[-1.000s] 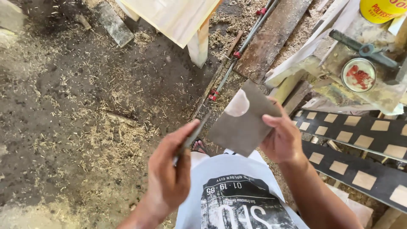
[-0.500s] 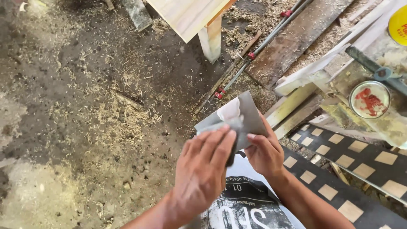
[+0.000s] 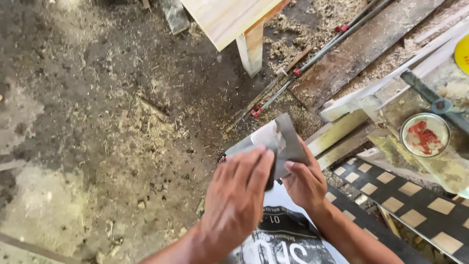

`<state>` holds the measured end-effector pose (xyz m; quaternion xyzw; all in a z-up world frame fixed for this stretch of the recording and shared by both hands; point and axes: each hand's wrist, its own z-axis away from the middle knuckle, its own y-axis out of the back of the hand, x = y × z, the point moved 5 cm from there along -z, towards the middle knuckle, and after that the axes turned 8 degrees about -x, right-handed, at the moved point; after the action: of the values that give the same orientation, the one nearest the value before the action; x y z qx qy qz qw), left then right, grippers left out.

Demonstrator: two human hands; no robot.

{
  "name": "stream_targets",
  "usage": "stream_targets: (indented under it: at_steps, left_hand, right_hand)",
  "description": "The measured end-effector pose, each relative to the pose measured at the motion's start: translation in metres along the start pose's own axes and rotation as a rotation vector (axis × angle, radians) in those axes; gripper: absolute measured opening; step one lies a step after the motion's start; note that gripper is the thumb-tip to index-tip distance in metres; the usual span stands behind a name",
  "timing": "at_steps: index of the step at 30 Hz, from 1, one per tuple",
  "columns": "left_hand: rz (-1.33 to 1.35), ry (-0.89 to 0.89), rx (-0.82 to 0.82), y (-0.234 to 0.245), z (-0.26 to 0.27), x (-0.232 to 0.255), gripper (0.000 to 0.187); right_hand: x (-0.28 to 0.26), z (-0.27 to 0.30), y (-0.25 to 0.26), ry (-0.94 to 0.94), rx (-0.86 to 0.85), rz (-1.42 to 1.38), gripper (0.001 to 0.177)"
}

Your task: Sanding a wooden door frame and preparing wood filler putty.

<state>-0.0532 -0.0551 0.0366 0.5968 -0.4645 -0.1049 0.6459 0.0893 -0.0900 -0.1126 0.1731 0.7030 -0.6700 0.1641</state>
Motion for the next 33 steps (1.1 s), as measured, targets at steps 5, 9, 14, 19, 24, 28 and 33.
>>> stream_targets:
  at_steps: [5,9,14,19,24,28,33]
  left_hand:
    - [-0.016,0.017,-0.023,-0.011,-0.002,0.008,0.056]
    - [0.026,0.013,0.035,-0.009,-0.001,0.015,0.047]
    - [-0.013,0.013,0.011,-0.004,-0.011,0.022,0.053]
    - [-0.015,0.070,-0.002,-0.006,-0.014,0.019,0.052]
    - [0.035,0.056,0.015,-0.007,-0.010,0.019,0.048]
    - [-0.070,0.055,0.032,-0.006,-0.016,0.014,0.054]
    - [-0.007,0.118,0.019,-0.003,-0.016,0.012,0.053]
  right_hand:
    - [-0.008,0.006,0.000,-0.007,0.111,0.013,0.067]
    - [-0.009,0.019,0.013,0.017,0.043,-0.003,0.066]
    - [-0.009,0.024,0.025,0.035,0.040,0.003,0.065]
    - [-0.014,0.019,0.011,0.012,0.061,0.031,0.065]
    - [-0.012,0.028,0.014,0.004,0.021,0.010,0.064]
    - [-0.016,0.013,0.006,0.003,0.066,0.063,0.065]
    - [-0.015,0.019,0.010,0.003,0.035,0.049,0.062]
